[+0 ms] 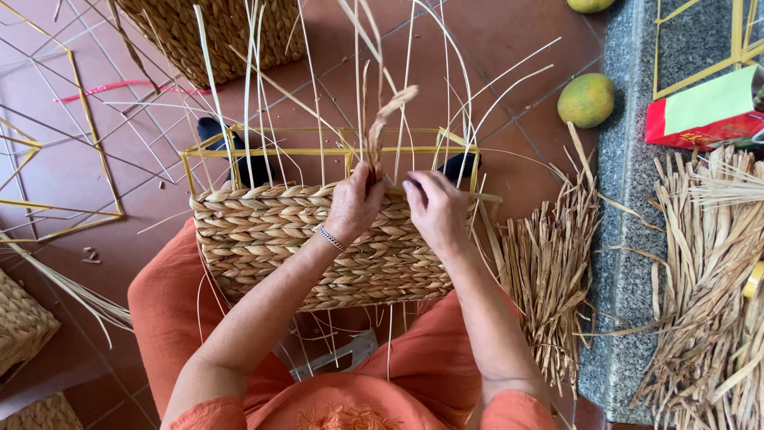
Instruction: The person sits on the floor weaving water hyacinth strands around a rectangular woven basket body attached to a bamboo frame. They tuck and weave strands into the basket edge, cut excess strands with scissors, and gather and fold new strands to continue weaving the rim.
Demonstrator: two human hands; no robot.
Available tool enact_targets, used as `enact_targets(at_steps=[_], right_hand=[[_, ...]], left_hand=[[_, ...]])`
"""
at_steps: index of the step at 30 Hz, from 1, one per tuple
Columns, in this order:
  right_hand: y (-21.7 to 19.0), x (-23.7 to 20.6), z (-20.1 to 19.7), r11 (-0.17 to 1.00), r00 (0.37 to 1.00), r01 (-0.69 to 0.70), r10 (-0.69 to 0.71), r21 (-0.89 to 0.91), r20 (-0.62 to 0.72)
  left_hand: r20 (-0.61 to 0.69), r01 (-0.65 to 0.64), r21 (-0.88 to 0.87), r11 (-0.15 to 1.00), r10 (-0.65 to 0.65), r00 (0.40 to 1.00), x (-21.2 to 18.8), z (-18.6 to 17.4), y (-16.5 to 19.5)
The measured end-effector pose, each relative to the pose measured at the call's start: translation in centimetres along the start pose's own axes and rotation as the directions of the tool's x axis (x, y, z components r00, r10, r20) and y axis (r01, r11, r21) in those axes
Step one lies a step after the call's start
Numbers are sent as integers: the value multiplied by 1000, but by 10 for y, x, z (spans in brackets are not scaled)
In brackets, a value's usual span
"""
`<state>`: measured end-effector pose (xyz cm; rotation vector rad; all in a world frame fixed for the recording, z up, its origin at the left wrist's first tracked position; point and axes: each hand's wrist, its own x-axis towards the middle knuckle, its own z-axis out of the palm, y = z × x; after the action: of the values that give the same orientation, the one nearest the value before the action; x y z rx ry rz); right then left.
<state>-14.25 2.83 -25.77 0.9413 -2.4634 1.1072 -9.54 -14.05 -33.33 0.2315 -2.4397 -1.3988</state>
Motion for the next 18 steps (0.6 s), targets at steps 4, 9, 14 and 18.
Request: enact_targets(at_steps=[4, 9, 14, 18], right_hand=[[36, -3, 44, 986, 981, -157, 150, 48, 121], [57, -11, 59, 874, 909, -402, 345, 271, 236], [60, -16, 34, 756, 917, -385, 246, 530, 315], [60, -13, 15, 757, 917, -314, 85, 573, 390]], left_hand=[[-39, -36, -39, 999, 34, 999, -1, -5, 7], [-25, 22, -77, 997, -24, 999, -1, -11, 15], [12, 152, -132, 979, -152, 988, 6, -9, 15], [-9, -90, -22, 996, 90, 996, 11, 5, 12]])
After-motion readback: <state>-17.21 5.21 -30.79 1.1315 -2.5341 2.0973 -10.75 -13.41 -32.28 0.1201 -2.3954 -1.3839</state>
